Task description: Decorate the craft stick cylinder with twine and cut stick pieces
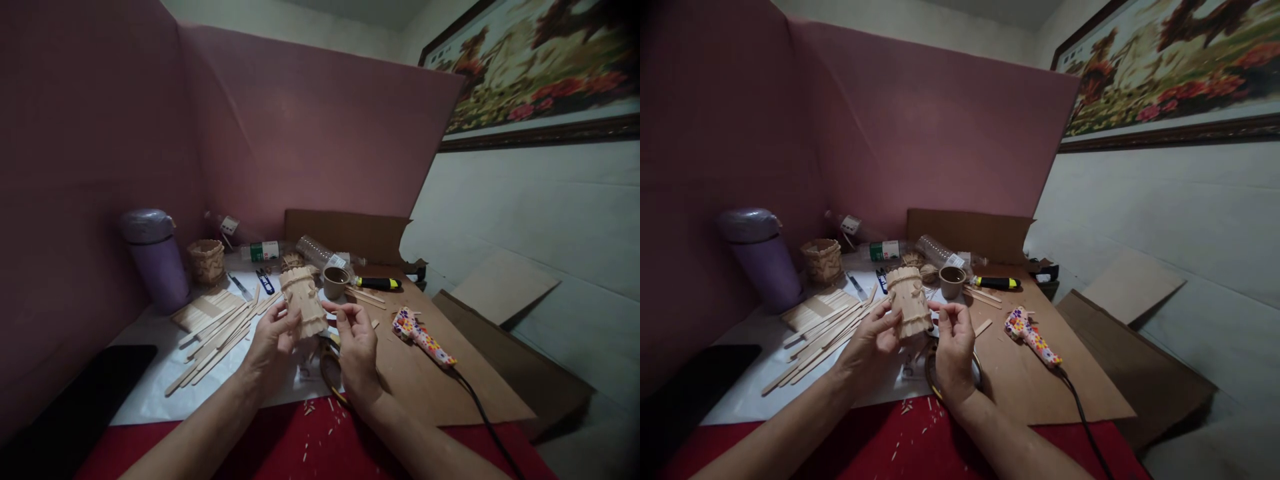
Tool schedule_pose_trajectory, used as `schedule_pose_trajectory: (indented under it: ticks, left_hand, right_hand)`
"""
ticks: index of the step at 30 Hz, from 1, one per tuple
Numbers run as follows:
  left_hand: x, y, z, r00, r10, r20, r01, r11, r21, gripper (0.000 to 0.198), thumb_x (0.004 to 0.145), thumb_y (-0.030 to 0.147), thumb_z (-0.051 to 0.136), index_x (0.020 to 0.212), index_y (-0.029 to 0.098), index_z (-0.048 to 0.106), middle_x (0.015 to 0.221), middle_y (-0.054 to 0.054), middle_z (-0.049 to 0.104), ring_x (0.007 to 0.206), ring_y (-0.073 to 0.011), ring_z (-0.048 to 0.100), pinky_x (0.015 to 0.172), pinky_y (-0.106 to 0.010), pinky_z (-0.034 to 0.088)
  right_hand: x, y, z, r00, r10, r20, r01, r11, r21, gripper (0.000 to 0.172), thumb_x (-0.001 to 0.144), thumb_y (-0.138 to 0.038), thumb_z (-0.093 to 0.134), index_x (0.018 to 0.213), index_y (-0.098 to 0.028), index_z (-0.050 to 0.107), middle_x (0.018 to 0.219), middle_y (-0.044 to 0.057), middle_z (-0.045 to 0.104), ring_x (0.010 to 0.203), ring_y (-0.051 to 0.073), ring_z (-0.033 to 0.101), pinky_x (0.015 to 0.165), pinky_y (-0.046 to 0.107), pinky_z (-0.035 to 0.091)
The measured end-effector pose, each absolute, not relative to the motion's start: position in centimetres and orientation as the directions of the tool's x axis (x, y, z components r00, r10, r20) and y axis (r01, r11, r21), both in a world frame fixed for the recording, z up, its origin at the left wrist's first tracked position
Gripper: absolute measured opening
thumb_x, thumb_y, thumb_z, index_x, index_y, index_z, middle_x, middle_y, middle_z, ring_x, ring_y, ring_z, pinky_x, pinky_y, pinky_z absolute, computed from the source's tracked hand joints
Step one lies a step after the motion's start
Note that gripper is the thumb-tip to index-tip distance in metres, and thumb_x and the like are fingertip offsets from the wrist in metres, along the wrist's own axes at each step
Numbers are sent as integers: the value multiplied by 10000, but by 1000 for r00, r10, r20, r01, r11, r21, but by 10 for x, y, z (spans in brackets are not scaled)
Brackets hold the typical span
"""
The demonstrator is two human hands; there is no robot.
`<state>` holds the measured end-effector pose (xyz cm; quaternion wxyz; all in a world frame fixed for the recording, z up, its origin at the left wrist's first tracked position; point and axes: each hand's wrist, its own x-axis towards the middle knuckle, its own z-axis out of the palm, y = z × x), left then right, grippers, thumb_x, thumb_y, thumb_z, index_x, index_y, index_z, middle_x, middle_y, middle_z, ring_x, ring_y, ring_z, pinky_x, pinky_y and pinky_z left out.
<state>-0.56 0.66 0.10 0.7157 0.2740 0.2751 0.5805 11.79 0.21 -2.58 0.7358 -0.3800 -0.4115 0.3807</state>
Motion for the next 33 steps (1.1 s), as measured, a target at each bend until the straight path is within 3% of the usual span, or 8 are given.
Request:
schedule_pose_trajectory:
  ticks: [4,9,15,22,24,29,33]
  left_hand:
    - [-9,10,-2,270,963,-24,-707,215,674,361,735,214,755,1056,130,614,1012,-142,714,907,-265,697,802,-384,558]
    - [-12,13,-1,266,963,-49,-704,229,672,371,746,184,746,1094,148,623,1034,-125,720,893,-231,693,788,-337,548]
    - [-7,5,5,387,920,-59,-702,336,627,435,808,475,673,1074,132,636,934,-143,715,861,-272,689,757,-383,553]
    - [-9,5,1,358,922,-146,-738,375,561,236,749,209,734,939,128,621,788,-60,686,676,-171,659,689,-296,544]
    - [-11,7,2,386,910,-148,-746,403,530,218,779,185,685,969,98,626,810,-93,701,690,-184,669,697,-299,548]
    - [-13,10,3,363,930,-61,-776,338,533,340,824,143,615,1159,90,593,955,-135,734,816,-240,701,763,-356,557]
    - [-14,11,2,377,926,-23,-774,328,542,382,815,124,618,1193,86,579,983,-145,736,847,-252,703,778,-372,556]
  right_hand:
    - [118,-5,-21,370,836,404,-174,490,-854,205,878,-408,608,873,-217,532,1030,93,734,917,228,679,809,394,531]
    - [120,-12,-23,301,748,592,46,609,-792,62,952,-266,518,946,-234,571,1098,73,716,1050,218,655,944,420,477]
    - [122,-19,-25,97,614,783,234,751,-618,275,864,-39,515,974,-264,626,1082,47,711,1080,223,634,956,422,488]
    - [124,-29,-14,-133,452,882,285,870,-403,366,864,15,493,1085,-265,576,1084,60,701,1107,221,613,953,463,507]
    - [124,-29,-15,-74,452,889,271,867,-418,348,877,7,479,1083,-261,558,1089,62,687,1102,220,607,952,469,499]
    - [122,-20,-23,238,546,803,262,761,-594,200,947,-83,456,1003,-255,543,1024,34,653,995,181,616,904,390,484]
    - [120,-16,-26,274,585,764,267,717,-644,151,966,-124,460,991,-251,537,1033,33,640,994,171,612,897,364,471]
